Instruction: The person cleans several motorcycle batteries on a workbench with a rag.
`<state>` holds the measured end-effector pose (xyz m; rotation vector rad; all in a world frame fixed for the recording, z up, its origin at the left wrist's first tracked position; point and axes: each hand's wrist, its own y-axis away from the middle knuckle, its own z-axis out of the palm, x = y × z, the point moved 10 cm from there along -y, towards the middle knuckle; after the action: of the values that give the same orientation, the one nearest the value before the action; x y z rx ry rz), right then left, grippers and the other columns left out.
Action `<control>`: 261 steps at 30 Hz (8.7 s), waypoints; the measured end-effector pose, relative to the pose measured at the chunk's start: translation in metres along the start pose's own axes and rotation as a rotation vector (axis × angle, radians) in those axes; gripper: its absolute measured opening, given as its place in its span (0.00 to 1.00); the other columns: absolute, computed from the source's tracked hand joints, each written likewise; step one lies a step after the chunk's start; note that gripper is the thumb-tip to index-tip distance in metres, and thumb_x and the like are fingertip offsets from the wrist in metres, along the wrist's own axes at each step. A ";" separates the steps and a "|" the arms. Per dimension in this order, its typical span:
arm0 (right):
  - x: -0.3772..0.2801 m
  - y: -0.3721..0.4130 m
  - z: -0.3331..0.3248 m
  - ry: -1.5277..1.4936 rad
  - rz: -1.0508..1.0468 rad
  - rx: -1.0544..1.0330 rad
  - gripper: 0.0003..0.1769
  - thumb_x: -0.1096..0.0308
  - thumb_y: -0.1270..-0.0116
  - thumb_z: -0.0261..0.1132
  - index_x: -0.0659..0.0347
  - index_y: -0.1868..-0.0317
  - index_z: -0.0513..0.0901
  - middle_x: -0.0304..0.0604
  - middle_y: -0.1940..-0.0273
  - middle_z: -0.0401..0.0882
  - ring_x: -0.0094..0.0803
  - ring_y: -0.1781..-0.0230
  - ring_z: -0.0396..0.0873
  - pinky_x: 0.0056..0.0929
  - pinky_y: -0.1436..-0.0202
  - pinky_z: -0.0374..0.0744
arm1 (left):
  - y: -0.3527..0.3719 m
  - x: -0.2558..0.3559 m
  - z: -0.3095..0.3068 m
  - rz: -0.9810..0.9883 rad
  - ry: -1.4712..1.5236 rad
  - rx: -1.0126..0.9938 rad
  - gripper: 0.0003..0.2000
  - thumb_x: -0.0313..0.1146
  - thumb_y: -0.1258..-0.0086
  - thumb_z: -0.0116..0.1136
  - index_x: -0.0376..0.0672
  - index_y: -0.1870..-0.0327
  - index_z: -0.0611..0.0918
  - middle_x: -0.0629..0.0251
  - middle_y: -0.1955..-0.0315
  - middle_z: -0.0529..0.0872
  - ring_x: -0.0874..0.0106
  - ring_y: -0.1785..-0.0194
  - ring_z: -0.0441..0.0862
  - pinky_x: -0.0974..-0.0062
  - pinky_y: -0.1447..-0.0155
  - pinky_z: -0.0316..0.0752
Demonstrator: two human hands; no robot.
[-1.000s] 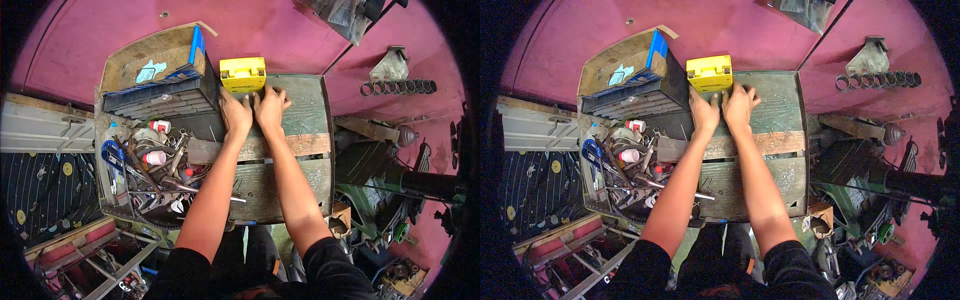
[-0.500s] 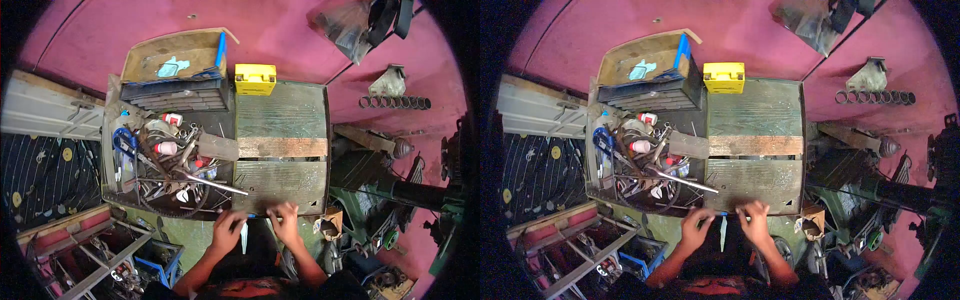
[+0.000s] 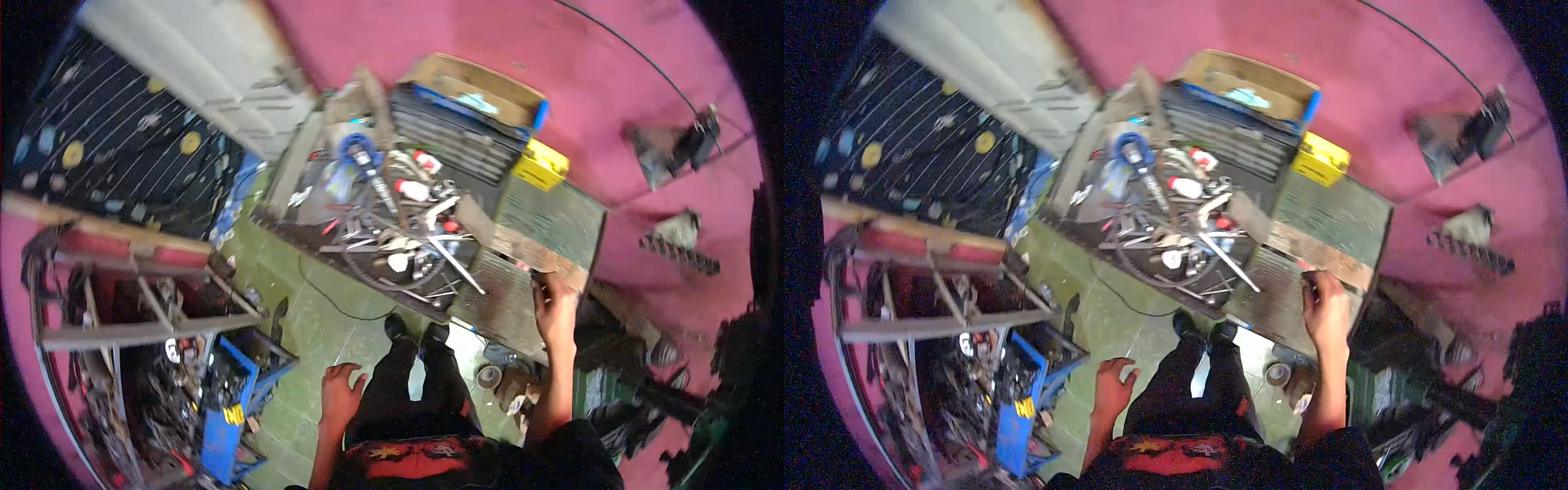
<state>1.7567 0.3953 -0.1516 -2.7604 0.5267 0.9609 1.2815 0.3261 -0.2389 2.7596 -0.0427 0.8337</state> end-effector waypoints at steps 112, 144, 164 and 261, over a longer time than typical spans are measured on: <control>-0.571 0.661 0.876 0.521 -1.194 -0.632 0.26 0.68 0.33 0.61 0.63 0.34 0.81 0.51 0.37 0.83 0.56 0.34 0.72 0.52 0.33 0.70 | 0.251 -0.813 -0.153 -0.480 -0.315 0.399 0.34 0.37 0.50 0.80 0.45 0.38 0.81 0.61 0.42 0.83 0.58 0.30 0.72 0.50 0.28 0.64; -0.667 0.675 0.664 -0.027 -1.058 -0.825 0.37 0.68 0.54 0.83 0.55 0.40 0.81 0.42 0.42 0.85 0.54 0.29 0.68 0.55 0.28 0.62 | 0.366 -0.703 -0.323 -0.159 0.140 0.481 0.32 0.35 0.51 0.80 0.50 0.40 0.85 0.65 0.40 0.88 0.62 0.26 0.73 0.49 0.23 0.50; -0.920 0.775 0.514 -0.394 -1.508 -0.756 0.39 0.60 0.60 0.85 0.54 0.41 0.86 0.40 0.44 0.86 0.46 0.32 0.73 0.57 0.22 0.52 | 0.545 -0.647 -0.579 -0.195 -0.110 0.807 0.34 0.40 0.59 0.83 0.51 0.42 0.90 0.72 0.45 0.92 0.64 0.32 0.75 0.56 0.25 0.52; -1.218 0.937 0.600 -0.425 -1.356 0.033 0.05 0.68 0.35 0.71 0.49 0.60 0.92 0.34 0.57 0.90 0.42 0.44 0.79 0.65 0.28 0.60 | 0.548 -0.955 -0.740 -0.156 0.172 1.263 0.45 0.39 0.51 0.85 0.39 0.27 0.76 0.51 0.40 0.75 0.51 0.33 0.68 0.55 0.25 0.59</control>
<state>0.1696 0.0250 0.1041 -1.9708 -1.1972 0.9728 0.0287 -0.0602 -0.0392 3.6499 1.0597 1.3669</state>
